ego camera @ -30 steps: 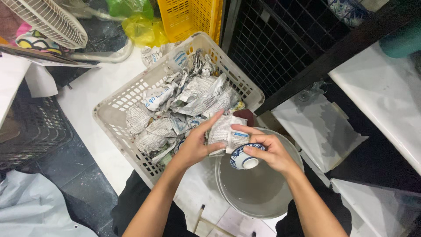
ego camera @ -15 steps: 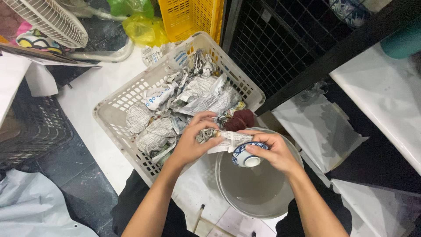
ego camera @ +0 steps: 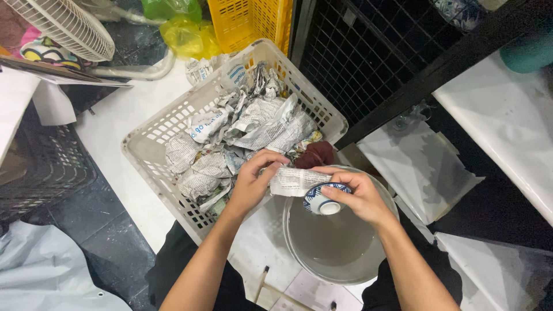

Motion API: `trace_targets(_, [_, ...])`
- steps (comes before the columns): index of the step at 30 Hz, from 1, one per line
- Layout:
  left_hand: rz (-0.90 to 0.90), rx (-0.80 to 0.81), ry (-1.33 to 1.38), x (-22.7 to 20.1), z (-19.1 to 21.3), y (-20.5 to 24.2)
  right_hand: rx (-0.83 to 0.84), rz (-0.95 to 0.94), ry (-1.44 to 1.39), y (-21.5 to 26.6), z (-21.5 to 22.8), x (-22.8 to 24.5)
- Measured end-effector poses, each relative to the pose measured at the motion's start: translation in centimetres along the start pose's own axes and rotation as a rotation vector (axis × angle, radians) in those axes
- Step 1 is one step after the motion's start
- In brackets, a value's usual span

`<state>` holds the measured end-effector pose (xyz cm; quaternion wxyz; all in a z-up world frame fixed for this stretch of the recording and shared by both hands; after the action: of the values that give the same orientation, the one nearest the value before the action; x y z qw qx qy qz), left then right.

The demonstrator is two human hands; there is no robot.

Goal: The person sits on the floor and repeatedly unwraps various dishes, including cups, glasses, and bowls, from newspaper. They place the unwrapped items onto a nearby shelf and return the crumpled newspaper to a basket.

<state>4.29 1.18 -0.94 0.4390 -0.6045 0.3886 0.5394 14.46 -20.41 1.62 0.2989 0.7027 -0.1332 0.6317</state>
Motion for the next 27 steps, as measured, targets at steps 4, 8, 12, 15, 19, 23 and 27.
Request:
trace_targets(4, [-0.273,-0.008,-0.201,-2.2,0.3,0.2,-0.014,0.002,-0.04,0.0,0.3,-0.6])
trace_targets(8, [-0.274,0.212,-0.02,-2.9,-0.6,0.5,0.008,0.041,-0.062,0.0,0.6,-1.5])
trace_targets(12, [-0.03,0.199,0.02,-1.3,-1.4,1.1,0.025,-0.015,-0.337,0.0,0.6,-2.5])
trace_targets(15, [0.118,0.117,0.093,-0.4,-0.7,0.8,0.025,-0.036,-0.41,-0.2,0.2,-2.3])
trace_targets(19, [0.082,-0.242,0.032,-1.5,4.5,-0.4,0.027,-0.013,-0.435,-0.3,-0.5,-1.0])
trace_targets(23, [-0.235,-0.659,-0.43,-5.4,12.7,0.7,0.007,-0.041,-0.454,-0.1,-0.8,-0.2])
trace_targets(27, [-0.37,-0.731,-0.994,-5.5,16.2,1.5,0.057,-0.005,-0.425,0.2,-1.0,0.3])
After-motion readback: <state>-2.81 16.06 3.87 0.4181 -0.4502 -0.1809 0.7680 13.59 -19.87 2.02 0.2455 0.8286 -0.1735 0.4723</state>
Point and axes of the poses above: each hand's wrist, its own y-axis away from the middle knuckle, its own z-axis out of the back of the hand, x = y × z, the point moved 5 cm from there along -y, towards the middle knuckle, and after that the axes turned 4 degrees about -z, right-handed, at the moved point
